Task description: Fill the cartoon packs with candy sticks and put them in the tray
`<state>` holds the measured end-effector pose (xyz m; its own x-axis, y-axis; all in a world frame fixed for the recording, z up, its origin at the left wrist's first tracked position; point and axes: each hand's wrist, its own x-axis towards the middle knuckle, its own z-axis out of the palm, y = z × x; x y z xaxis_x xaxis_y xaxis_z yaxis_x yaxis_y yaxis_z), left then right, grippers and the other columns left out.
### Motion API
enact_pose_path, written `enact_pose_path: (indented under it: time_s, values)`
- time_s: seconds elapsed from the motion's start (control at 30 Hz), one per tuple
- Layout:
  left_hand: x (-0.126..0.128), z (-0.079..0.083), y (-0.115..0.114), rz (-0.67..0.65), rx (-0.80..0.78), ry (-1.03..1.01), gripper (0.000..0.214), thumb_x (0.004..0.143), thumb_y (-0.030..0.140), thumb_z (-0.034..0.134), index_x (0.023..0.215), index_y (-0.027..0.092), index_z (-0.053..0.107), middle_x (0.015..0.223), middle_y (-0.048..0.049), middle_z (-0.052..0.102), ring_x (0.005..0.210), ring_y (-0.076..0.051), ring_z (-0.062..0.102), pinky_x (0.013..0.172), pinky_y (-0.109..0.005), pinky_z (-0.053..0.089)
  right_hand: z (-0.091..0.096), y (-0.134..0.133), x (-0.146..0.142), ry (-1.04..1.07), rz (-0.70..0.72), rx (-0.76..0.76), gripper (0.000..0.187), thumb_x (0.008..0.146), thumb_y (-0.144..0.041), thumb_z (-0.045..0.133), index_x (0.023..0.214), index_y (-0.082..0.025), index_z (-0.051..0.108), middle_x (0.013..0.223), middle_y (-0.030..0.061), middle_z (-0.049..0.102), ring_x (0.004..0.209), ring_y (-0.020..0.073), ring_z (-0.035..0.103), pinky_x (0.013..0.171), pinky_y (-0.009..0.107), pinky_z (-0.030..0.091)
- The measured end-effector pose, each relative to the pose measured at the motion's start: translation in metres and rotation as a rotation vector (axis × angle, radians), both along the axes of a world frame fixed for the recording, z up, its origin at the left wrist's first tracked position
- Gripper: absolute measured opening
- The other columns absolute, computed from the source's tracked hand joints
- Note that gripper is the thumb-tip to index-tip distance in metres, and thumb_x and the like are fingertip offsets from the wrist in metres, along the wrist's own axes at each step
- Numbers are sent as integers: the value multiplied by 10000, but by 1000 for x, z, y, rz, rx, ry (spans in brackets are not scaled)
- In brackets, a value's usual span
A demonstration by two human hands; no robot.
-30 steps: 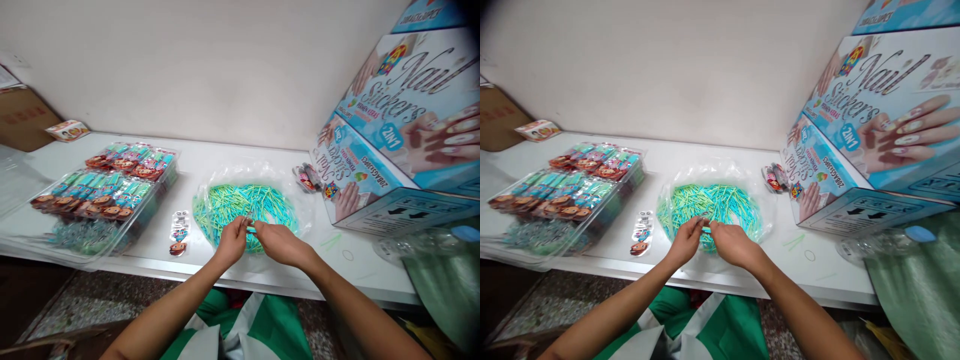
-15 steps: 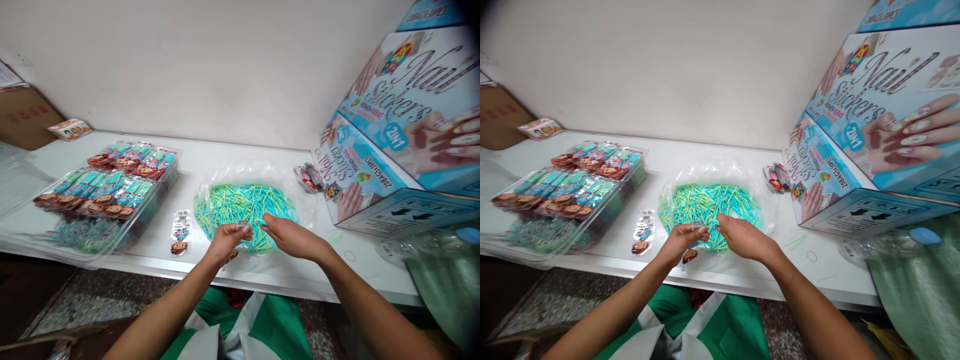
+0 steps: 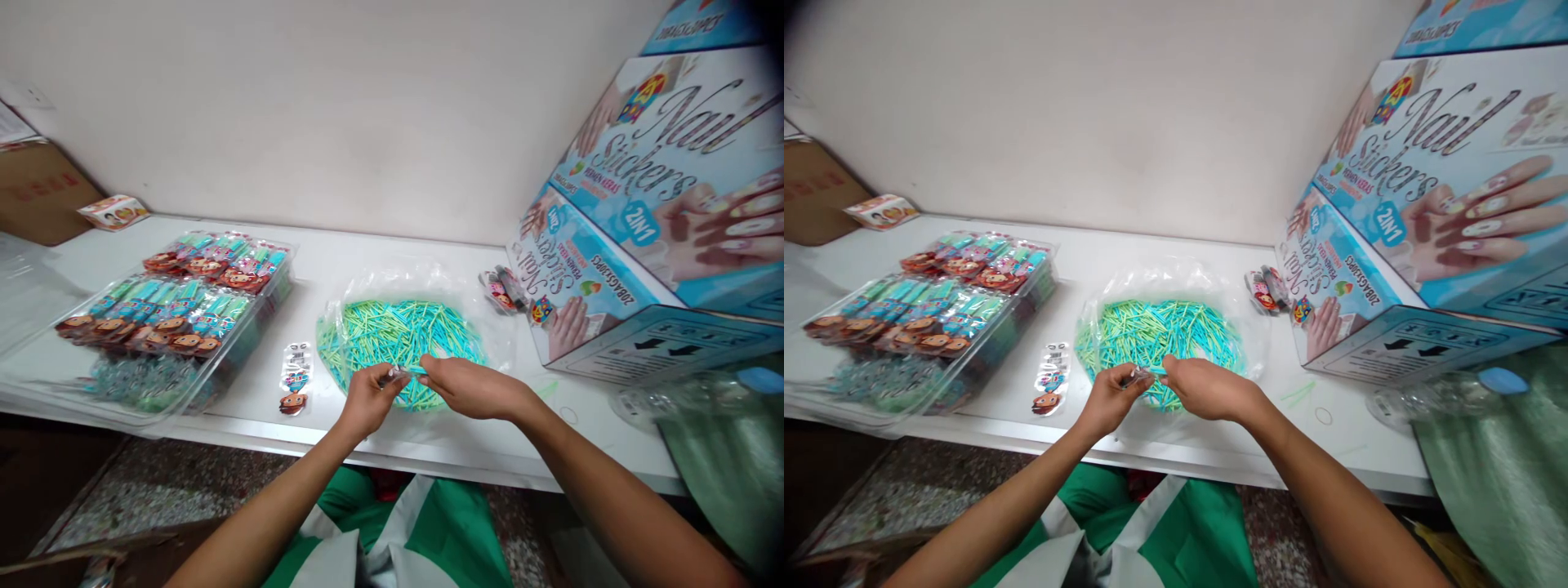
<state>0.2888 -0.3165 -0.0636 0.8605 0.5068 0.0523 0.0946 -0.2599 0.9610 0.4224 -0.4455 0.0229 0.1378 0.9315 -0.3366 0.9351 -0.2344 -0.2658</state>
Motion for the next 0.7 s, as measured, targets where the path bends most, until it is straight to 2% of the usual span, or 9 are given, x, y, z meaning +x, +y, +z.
enact_pose_path:
  time_s: [0.1,0.17,0.27,0.33,0.4,0.47,0.53,0.6,0.7]
  values:
    - [-4,4,2,-22,266,10,278,846,382,524,699,160,605,640,12,561,628,-122,497,601,-238,347,-2,1,-3,-16,17,-33,289,954,-344,304,1039,-138,488,828,129,658,721,225,607,549,262,306]
    - [-6,7,4,-64,439,-8,213,866,321,498,777,171,619,726,-13,619,703,-148,543,673,-263,369,-5,2,-5,-18,18,-41,312,939,-312,343,1142,-108,465,834,150,669,734,247,620,547,272,320]
    - [-7,9,5,-161,664,-2,163,855,212,477,947,181,609,849,-55,656,822,-203,575,765,-321,377,-10,5,-7,-18,19,-61,459,886,-218,413,1319,-74,363,867,172,682,770,274,635,565,289,357]
    - [-7,13,4,-235,741,49,205,860,206,452,1018,175,578,876,-80,654,846,-230,580,762,-340,383,-13,8,-7,13,10,-61,577,837,-167,451,1385,-70,297,902,174,685,792,280,636,588,299,383]
    - [-8,17,1,-319,736,107,208,887,246,407,1011,168,556,873,-92,646,839,-239,586,725,-332,391,-13,10,-4,82,-4,-24,662,806,-161,484,1420,-81,251,973,175,676,831,276,630,621,307,405]
    - [-9,21,-3,-375,632,138,208,908,278,365,949,168,536,835,-87,637,792,-225,594,672,-307,393,-10,12,0,164,5,25,710,786,-188,538,1429,-106,250,1066,174,649,898,269,614,664,307,417]
    - [-10,23,-7,-392,414,137,216,920,300,338,891,174,511,767,-62,622,704,-188,592,626,-278,394,-4,12,6,269,49,62,705,772,-246,597,1409,-150,310,1082,140,645,917,246,605,687,290,418]
    - [-11,24,-9,-402,119,124,251,927,348,322,859,176,491,713,-36,602,611,-148,571,586,-255,400,0,12,10,387,70,128,585,802,-337,589,1343,-197,414,986,80,669,838,199,612,677,268,415]
    - [-10,21,-13,-472,-281,106,312,905,449,359,854,164,476,705,-30,596,549,-115,554,556,-241,423,-3,16,7,428,-36,324,324,903,-403,427,1114,-208,576,816,24,651,708,145,582,657,255,405]
